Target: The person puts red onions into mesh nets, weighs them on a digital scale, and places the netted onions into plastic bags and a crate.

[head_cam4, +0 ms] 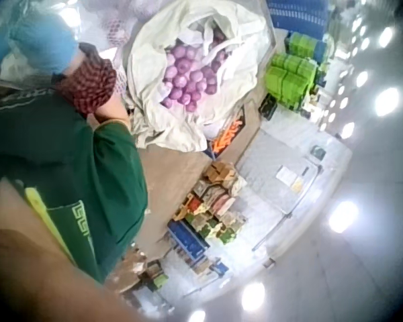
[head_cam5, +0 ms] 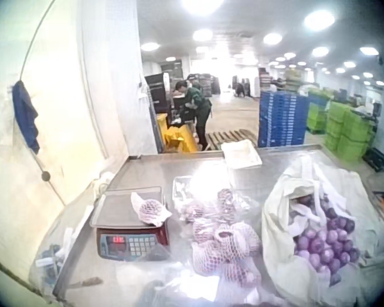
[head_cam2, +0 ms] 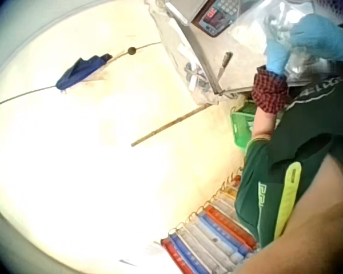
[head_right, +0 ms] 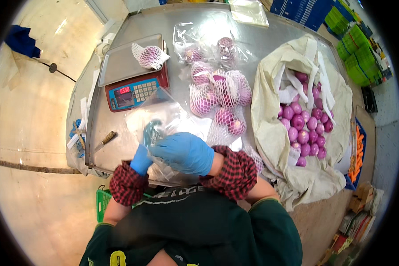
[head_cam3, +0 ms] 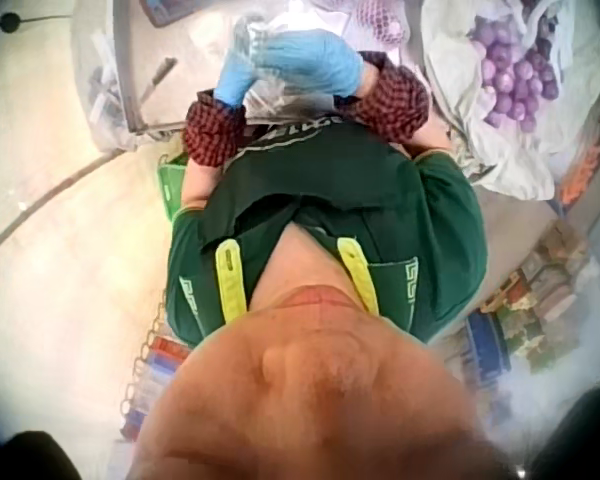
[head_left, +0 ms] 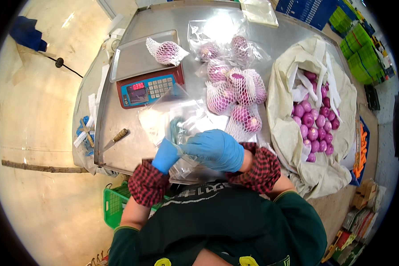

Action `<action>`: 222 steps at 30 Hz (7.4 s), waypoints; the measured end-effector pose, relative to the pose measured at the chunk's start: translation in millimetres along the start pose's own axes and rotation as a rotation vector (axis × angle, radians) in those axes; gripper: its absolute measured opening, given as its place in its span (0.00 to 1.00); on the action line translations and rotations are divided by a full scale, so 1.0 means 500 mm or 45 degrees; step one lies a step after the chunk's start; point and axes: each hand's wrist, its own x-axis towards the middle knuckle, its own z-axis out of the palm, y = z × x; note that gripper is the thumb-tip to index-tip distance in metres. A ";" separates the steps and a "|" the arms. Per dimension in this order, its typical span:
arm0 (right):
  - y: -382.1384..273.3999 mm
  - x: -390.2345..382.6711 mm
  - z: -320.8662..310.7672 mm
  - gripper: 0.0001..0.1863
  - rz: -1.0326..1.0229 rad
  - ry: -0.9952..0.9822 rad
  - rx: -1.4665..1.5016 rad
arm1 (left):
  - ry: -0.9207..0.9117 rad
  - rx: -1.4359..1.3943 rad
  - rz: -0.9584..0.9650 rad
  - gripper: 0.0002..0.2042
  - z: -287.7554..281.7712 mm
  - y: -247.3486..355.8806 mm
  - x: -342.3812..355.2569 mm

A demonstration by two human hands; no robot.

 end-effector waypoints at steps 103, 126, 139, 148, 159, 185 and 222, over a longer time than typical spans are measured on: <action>0.319 -0.334 -0.162 0.23 1.179 0.641 0.563 | -0.482 0.912 -0.051 0.12 0.022 -0.149 0.039; 0.205 -0.232 0.256 0.28 1.266 -0.109 0.704 | -0.531 1.041 0.931 0.15 -0.017 -0.051 -0.074; 0.102 -0.097 0.101 0.30 1.600 0.558 1.862 | -0.117 0.416 0.223 0.08 -0.018 0.041 0.032; 0.012 0.009 -0.188 0.05 0.400 -0.286 -1.373 | -0.271 0.564 0.163 0.09 -0.006 0.228 0.382; 0.264 0.159 0.027 0.25 0.459 0.114 0.112 | -0.330 -0.306 0.633 0.05 0.107 0.413 0.772; 0.093 -0.179 0.175 0.38 1.267 0.114 1.056 | -0.238 0.256 -0.194 0.11 -0.028 -0.279 0.031; 0.572 -0.169 -0.219 0.48 1.176 0.045 -1.051 | 0.048 -0.489 0.832 0.05 0.091 0.344 0.794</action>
